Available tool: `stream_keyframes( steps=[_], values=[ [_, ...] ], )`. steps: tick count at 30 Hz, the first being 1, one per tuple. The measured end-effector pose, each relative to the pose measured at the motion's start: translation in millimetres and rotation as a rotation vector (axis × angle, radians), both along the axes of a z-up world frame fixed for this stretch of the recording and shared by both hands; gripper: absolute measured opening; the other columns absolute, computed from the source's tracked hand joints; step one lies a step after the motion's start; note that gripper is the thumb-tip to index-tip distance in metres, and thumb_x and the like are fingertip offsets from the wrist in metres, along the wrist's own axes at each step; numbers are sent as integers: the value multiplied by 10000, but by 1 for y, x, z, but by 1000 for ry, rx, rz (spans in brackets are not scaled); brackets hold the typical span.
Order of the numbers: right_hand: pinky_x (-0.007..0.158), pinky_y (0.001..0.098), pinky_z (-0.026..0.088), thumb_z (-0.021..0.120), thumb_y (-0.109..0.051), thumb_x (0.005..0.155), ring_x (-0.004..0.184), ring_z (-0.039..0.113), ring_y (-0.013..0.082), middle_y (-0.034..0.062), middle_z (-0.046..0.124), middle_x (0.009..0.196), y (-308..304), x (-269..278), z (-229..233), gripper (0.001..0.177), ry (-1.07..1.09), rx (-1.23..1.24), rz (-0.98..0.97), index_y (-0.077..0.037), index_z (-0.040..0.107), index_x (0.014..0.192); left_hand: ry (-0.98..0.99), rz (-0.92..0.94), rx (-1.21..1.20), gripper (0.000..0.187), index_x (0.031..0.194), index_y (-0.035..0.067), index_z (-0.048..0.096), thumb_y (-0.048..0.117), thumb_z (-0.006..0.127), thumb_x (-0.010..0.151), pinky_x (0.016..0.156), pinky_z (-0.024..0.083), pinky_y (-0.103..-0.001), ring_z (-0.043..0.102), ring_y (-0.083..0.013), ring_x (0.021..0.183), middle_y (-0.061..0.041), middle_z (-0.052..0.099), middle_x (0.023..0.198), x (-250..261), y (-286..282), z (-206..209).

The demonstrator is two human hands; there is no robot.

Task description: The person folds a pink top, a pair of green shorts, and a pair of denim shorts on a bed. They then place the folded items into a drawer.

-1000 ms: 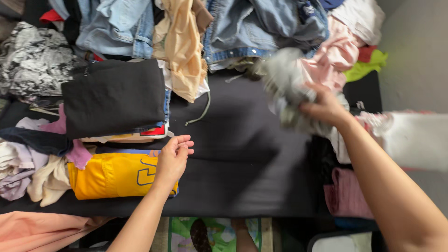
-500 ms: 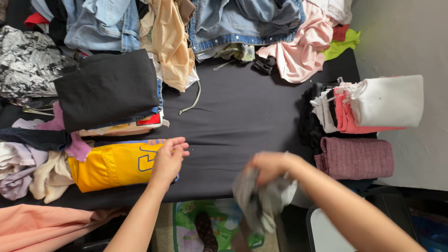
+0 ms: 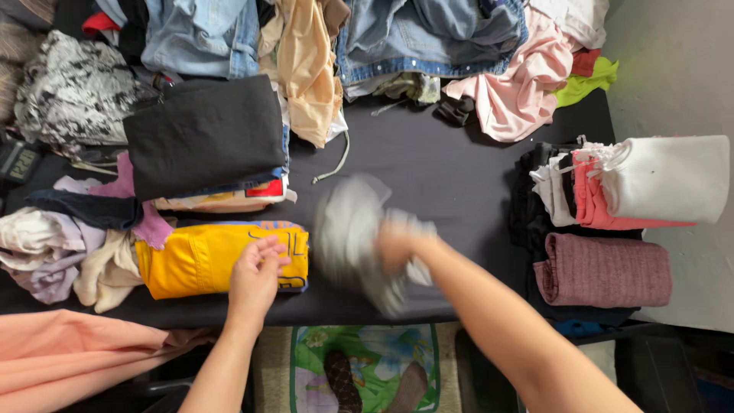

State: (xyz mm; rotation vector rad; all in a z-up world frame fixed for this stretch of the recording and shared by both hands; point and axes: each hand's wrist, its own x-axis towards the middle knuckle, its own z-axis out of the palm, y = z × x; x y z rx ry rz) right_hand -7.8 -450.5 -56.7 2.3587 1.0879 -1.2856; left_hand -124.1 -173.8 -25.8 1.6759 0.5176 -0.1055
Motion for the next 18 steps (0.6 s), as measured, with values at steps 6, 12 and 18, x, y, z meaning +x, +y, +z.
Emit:
stream_keyframes(
  steps=[6, 12, 18],
  values=[
    [874, 414, 573, 785, -177, 671, 1043, 697, 252, 62, 731, 1171, -54, -32, 92, 547, 386, 109, -465, -208, 746, 1216, 56, -81, 5, 322, 1264, 5, 634, 105, 535, 974, 792, 558, -292, 740, -172, 929, -118, 762, 1156, 10, -11, -5],
    [903, 441, 532, 762, -75, 804, 1052, 658, 333, 189, 665, 1145, -170, 72, 177, 555, -729, 915, -912, -150, 646, 1341, 66, -155, -26, 332, 1269, 31, 645, 137, 540, 973, 796, 562, -284, 749, -161, 932, -104, 767, 1150, 25, -51, -1],
    [938, 544, 463, 766, -87, 791, 1123, 536, 508, 348, 533, 1251, -165, 22, 65, 609, -1252, 966, -837, 13, 583, 1363, 133, -316, -5, 332, 1261, 49, 656, 176, 582, 963, 851, 571, -287, 745, -168, 956, -110, 772, 1126, 30, -80, -3]
  ],
)
